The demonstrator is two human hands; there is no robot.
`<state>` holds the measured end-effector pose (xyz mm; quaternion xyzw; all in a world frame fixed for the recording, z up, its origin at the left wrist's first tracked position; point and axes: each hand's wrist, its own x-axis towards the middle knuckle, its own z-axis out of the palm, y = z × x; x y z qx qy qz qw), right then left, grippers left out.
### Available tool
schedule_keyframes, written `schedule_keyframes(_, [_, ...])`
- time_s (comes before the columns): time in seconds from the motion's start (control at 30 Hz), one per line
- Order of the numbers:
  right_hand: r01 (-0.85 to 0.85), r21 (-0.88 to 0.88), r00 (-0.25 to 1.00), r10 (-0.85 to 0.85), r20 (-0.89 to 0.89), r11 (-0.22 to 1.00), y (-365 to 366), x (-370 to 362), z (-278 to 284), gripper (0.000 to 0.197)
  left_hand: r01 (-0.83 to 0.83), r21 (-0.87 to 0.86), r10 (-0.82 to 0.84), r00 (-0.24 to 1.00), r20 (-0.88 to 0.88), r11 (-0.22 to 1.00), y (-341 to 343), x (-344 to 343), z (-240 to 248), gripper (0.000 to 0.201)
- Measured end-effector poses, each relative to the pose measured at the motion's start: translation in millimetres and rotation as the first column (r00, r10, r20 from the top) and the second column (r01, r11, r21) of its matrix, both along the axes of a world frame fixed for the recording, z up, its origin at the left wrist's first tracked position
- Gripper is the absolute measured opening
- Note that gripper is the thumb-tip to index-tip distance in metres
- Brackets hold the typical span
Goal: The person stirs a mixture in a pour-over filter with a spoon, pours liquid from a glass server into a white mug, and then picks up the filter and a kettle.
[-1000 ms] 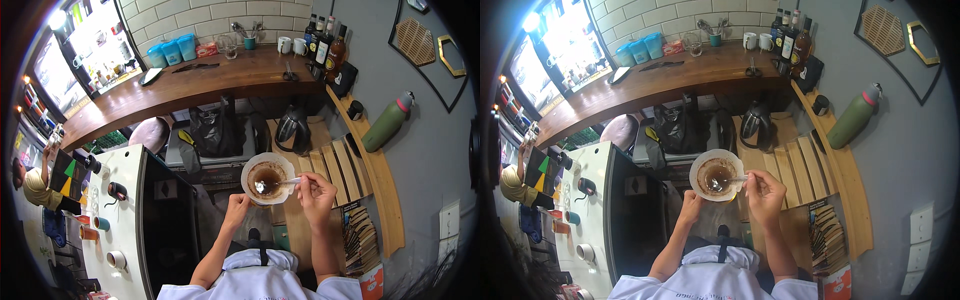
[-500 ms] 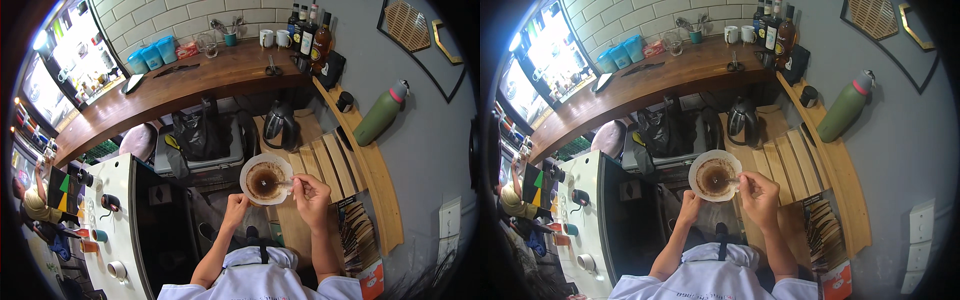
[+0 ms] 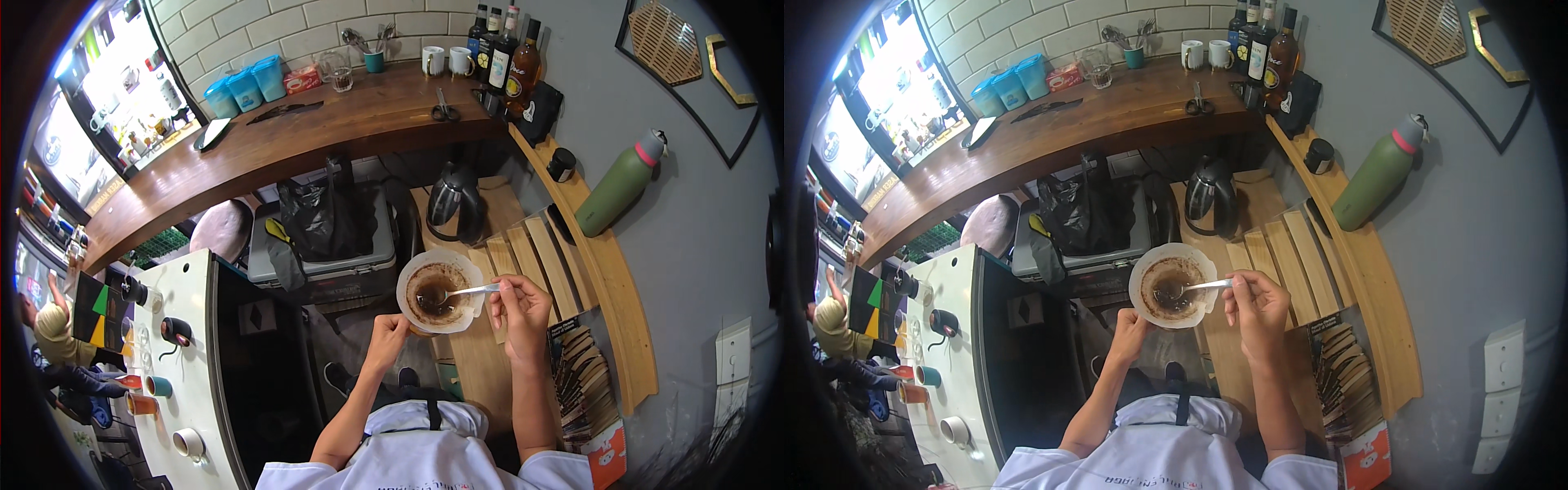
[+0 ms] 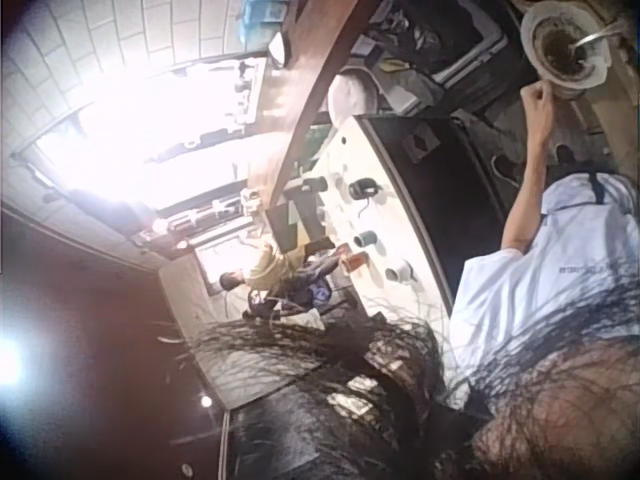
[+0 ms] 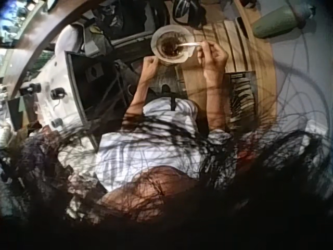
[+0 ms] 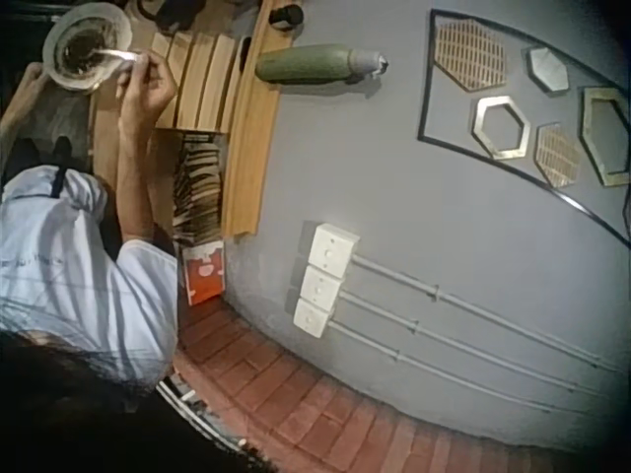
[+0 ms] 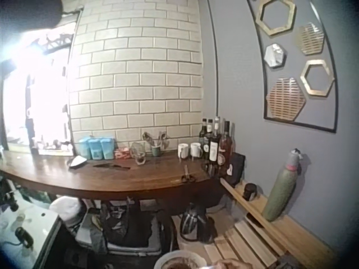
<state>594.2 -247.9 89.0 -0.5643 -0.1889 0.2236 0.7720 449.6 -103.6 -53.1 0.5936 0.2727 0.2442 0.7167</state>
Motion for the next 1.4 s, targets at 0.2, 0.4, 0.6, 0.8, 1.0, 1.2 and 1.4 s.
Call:
schedule_keyframes(0.2, [-0.012,-0.004,0.995,0.013,0.094,1.0,-1.8,-1.8,11.6,0.014,-0.027,-0.026,0.028,0.999,0.031,0.999,-0.7,-3.1,-8.4,0.04])
schedule_keyframes(0.4, [-0.005,-0.085,0.954,0.03,0.3,0.996,-4.9,-9.4,24.1,0.013,-0.05,-0.047,0.052,0.998,0.041,0.998,-2.0,-5.2,-10.5,0.042])
schedule_keyframes(0.6, [0.091,-0.219,0.758,0.075,0.648,0.971,1.1,-12.7,21.0,0.01,-0.053,-0.055,0.056,0.997,0.049,0.997,-2.5,-8.5,-6.8,0.041])
schedule_keyframes(0.8, [-0.054,-0.187,0.915,0.124,0.385,0.981,5.1,-18.7,6.8,0.011,-0.045,-0.048,0.047,0.998,0.046,0.998,-0.9,-13.3,-7.2,0.041])
schedule_keyframes(1.0, [-0.086,-0.066,0.989,0.094,0.119,0.994,6.2,-15.0,0.8,0.013,-0.068,-0.034,0.068,0.997,0.019,0.997,0.3,-16.5,-7.4,0.041])
schedule_keyframes(1.2, [-0.061,-0.117,0.953,0.093,0.287,0.991,6.7,-21.8,1.6,0.013,-0.087,-0.077,0.088,0.996,0.003,0.993,2.9,-18.8,-9.0,0.04])
schedule_keyframes(1.4, [-0.037,-0.124,0.935,0.078,0.346,0.992,11.9,-27.1,0.6,0.013,-0.092,-0.083,0.095,0.995,0.029,0.992,5.4,-21.9,-9.3,0.039])
